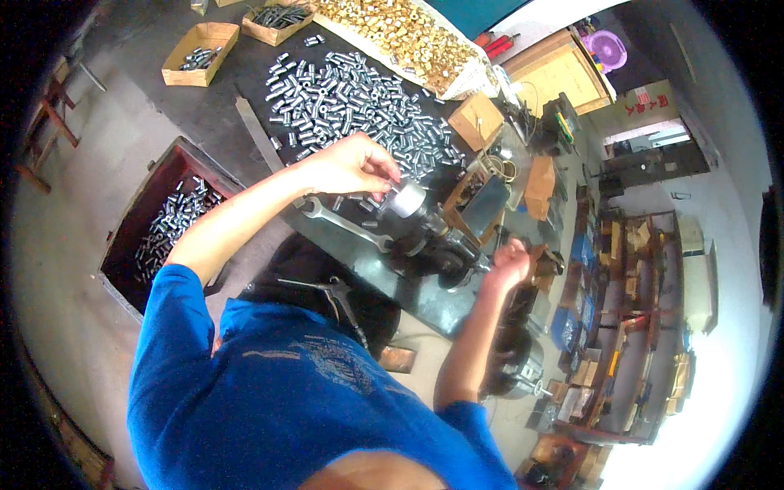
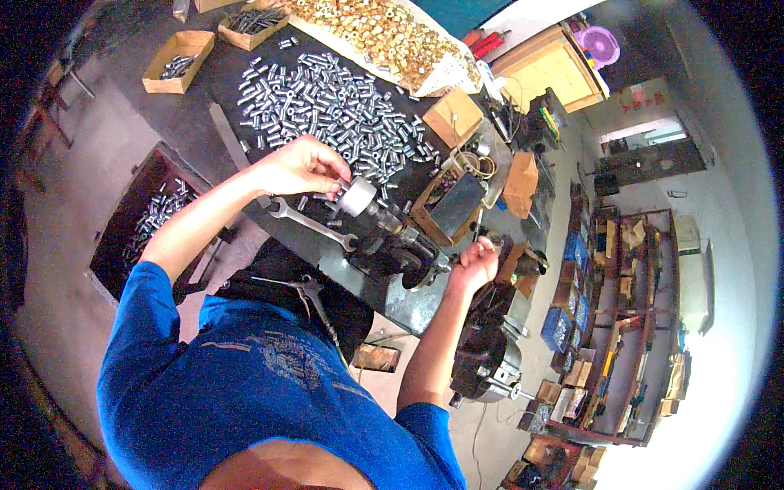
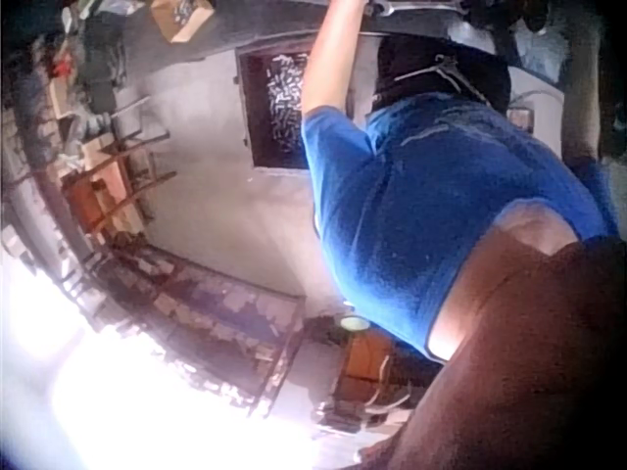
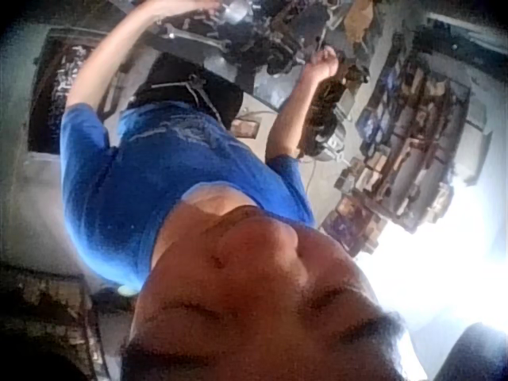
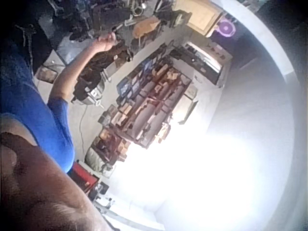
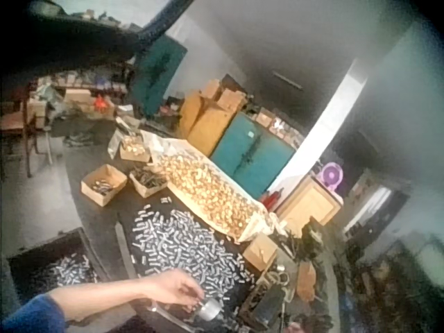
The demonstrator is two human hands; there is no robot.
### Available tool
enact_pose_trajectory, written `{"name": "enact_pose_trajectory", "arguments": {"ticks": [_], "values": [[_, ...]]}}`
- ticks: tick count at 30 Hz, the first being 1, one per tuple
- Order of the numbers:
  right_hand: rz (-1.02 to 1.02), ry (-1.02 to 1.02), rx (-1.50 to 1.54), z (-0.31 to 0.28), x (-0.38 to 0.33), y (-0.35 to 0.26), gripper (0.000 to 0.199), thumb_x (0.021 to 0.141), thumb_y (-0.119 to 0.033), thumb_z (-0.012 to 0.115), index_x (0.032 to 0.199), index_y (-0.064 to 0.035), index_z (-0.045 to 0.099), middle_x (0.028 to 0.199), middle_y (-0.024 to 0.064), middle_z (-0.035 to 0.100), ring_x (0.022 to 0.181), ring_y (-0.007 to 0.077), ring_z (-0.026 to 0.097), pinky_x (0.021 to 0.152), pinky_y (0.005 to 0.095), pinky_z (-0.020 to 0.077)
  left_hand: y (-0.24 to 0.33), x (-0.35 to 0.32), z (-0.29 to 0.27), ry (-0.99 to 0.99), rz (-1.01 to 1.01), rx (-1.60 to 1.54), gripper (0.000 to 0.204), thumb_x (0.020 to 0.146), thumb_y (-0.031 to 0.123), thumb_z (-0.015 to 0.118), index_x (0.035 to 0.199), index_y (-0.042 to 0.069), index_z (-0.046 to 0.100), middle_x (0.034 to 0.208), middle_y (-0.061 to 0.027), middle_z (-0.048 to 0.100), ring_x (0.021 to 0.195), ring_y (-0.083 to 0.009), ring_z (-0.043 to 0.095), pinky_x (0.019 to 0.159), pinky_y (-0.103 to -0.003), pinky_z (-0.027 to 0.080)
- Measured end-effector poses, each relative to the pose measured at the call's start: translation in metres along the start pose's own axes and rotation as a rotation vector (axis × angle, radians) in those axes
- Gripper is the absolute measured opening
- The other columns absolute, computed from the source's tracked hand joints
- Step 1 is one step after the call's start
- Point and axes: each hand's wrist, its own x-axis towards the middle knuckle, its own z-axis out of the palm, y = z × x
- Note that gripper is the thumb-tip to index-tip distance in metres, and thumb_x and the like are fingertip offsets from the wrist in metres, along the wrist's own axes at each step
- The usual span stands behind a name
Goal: The person operates a manual metal press machine in a workshop setting. They repeatedly pick up small cylindrical metal parts from a pile on the table, insert them into the press, and pull a lever to process them. The processed parts are ejected from the machine and fall into a collection bin below.
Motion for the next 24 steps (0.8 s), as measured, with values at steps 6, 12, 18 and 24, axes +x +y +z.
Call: {"name": "enact_pose_trajectory", "arguments": {"ticks": [6, 12, 18, 24], "values": [[0.157, 0.16, -0.042, -0.03, -0.026, 0.063, 0.016, 0.077, -0.014, 0.044, 0.08, -0.0024, 0.055, 0.058, -0.0023, 0.044, 0.049, 0.0094, 0.042, 0.041, 0.0226, 0.0328, 0.001, 0.001, 0.006, 0.048, 0.055, 0.086, 0.014, 0.075, -0.002, 0.057, 0.089, -0.004, 0.057, 0.077, -0.0069, 0.059, 0.067, -0.0115, 0.057, 0.064, -0.023, 0.047], [0.194, 0.003, 0.089, -0.05, -0.104, 0.006, 0.013, 0.076, -0.016, 0.045, 0.073, -0.0047, 0.051, 0.055, -0.0033, 0.037, 0.041, 0.0058, 0.027, 0.035, 0.0195, 0.018, -0.001, -0.001, 0.006, 0.056, 0.019, 0.019, 0.014, 0.075, 0.0, 0.058, 0.088, -0.003, 0.058, 0.076, -0.0061, 0.059, 0.066, -0.0103, 0.057, 0.062, -0.022, 0.047], [0.078, 0.015, 0.101, -0.011, -0.06, -0.039, 0.014, 0.078, -0.014, 0.041, 0.072, -0.0053, 0.051, 0.054, -0.0028, 0.037, 0.04, 0.0043, 0.024, 0.034, 0.019, 0.0152, 0.0, -0.001, 0.008, 0.067, -0.003, -0.021, 0.015, 0.074, -0.001, 0.059, 0.089, -0.003, 0.058, 0.076, -0.0062, 0.06, 0.068, -0.0102, 0.058, 0.062, -0.022, 0.047], [-0.085, -0.019, 0.036, 0.007, -0.034, -0.029, 0.015, 0.078, -0.011, 0.039, 0.076, -0.0019, 0.051, 0.055, -0.0013, 0.037, 0.043, 0.0048, 0.026, 0.037, 0.019, 0.0189, -0.003, -0.002, 0.011, 0.096, 0.006, -0.075, 0.016, 0.074, -0.004, 0.058, 0.09, -0.004, 0.057, 0.077, -0.0069, 0.06, 0.069, -0.0105, 0.057, 0.062, -0.023, 0.048]]}}
